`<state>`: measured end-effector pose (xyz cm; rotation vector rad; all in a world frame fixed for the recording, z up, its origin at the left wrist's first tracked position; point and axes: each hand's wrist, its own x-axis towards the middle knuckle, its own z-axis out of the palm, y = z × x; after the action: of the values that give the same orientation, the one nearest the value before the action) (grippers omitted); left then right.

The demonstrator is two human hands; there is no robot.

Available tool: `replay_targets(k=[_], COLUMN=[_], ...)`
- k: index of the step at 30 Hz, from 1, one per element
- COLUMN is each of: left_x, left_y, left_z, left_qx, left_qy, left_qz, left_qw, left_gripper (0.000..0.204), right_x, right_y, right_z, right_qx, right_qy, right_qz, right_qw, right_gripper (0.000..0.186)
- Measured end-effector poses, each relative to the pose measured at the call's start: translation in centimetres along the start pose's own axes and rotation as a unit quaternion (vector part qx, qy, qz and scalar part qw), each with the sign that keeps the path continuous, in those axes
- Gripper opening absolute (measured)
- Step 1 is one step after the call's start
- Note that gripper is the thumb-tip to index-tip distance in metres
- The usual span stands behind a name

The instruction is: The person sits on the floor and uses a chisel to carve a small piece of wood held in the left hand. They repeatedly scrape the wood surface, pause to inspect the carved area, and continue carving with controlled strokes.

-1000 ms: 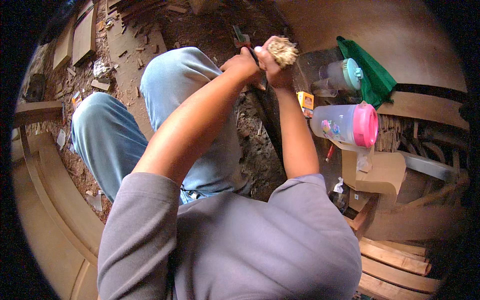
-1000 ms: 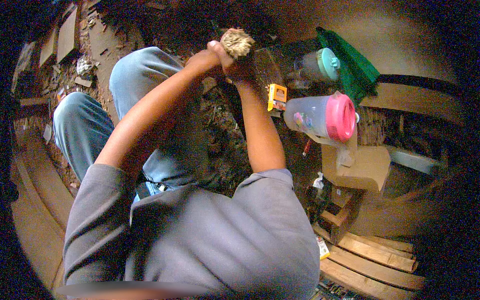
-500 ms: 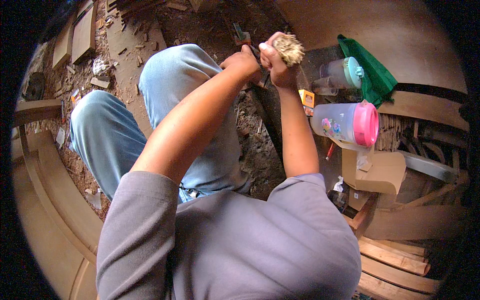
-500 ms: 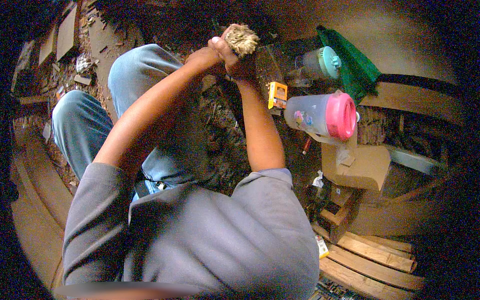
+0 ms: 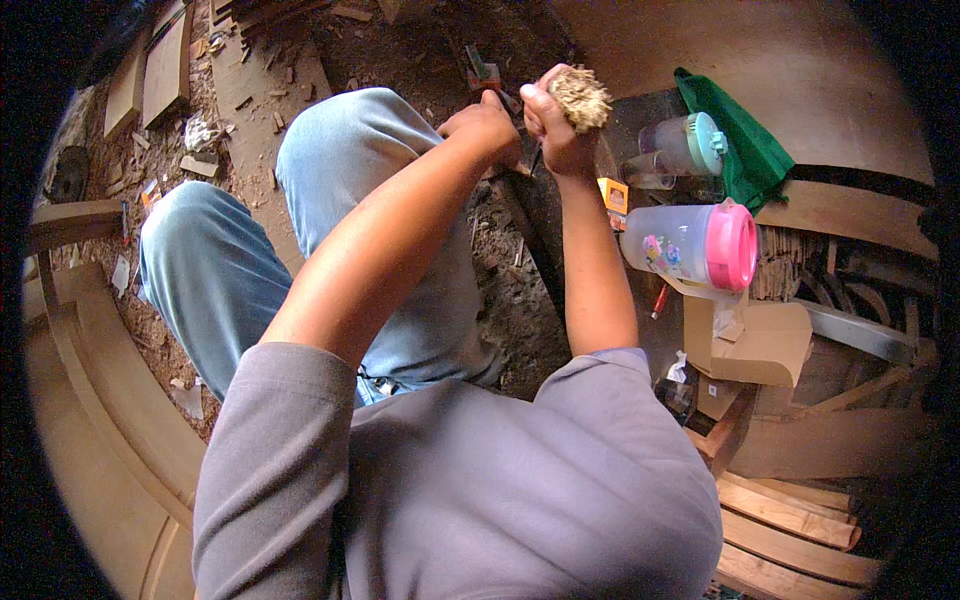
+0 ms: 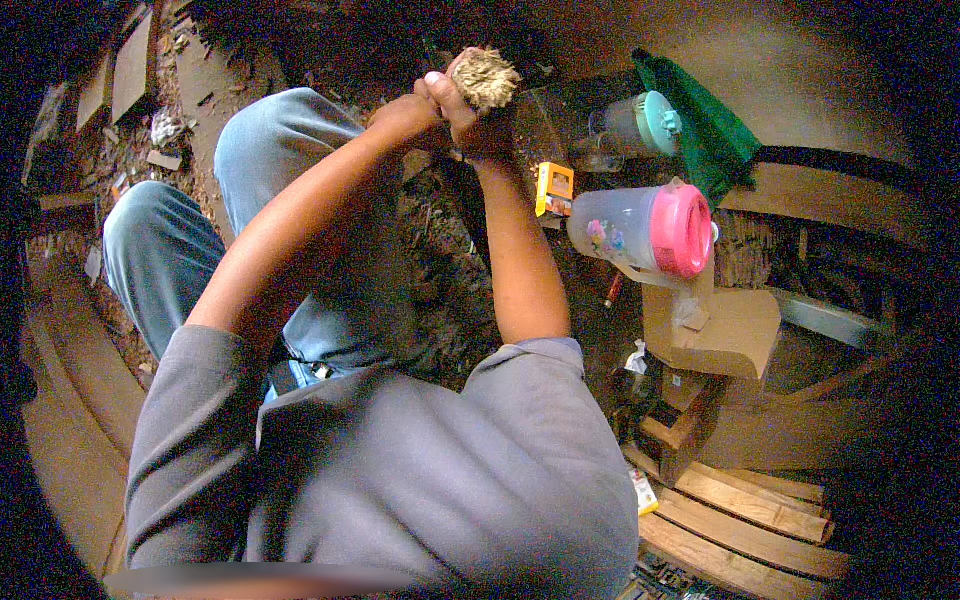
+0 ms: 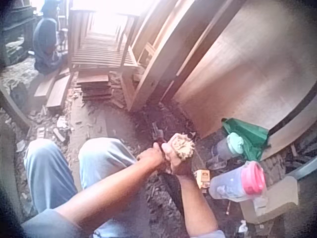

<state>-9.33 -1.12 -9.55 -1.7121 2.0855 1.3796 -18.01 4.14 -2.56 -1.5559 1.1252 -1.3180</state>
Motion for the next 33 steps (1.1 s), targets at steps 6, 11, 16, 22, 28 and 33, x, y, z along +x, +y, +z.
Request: replay_targets(k=[6,11,16,22,28,33], left_x=[-2.8,-3.1,-2.3,-2.8,-3.6,-2.9], left_y=[1.1,1.4,1.1,-0.4,-1.4,-1.4], left_z=[-1.4,-1.3,-1.0,-1.3,0.5,2.4], left_qx=[0.008,0.004,0.008,0.073,0.128,0.152], left_qy=[0.006,0.015,0.005,0.055,0.158,0.166], left_qz=[-0.038,-0.038,-0.040,0.072,0.384,0.451], left_qw=[0.999,0.999,0.999,0.993,0.901,0.864], left_gripper=[0.104,0.097,0.095,0.091,0.055,0.026], right_x=[0.2,-0.1,-1.3,-5.1,-10.7,-15.4], right_y=[-0.4,-0.9,-1.7,-2.2,-1.0,-0.8], right_z=[0.0,-0.4,-1.8,-4.7,-6.4,-6.3], right_qx=[-0.045,-0.151,0.138,0.167,0.105,-0.211], right_qy=[-0.013,-0.018,0.074,0.209,0.308,0.307], right_qz=[0.001,-0.021,0.054,0.026,-0.040,-0.050], right_qw=[0.999,0.988,0.986,0.963,0.945,0.927], right_gripper=[0.018,0.017,0.016,0.023,0.026,0.026])
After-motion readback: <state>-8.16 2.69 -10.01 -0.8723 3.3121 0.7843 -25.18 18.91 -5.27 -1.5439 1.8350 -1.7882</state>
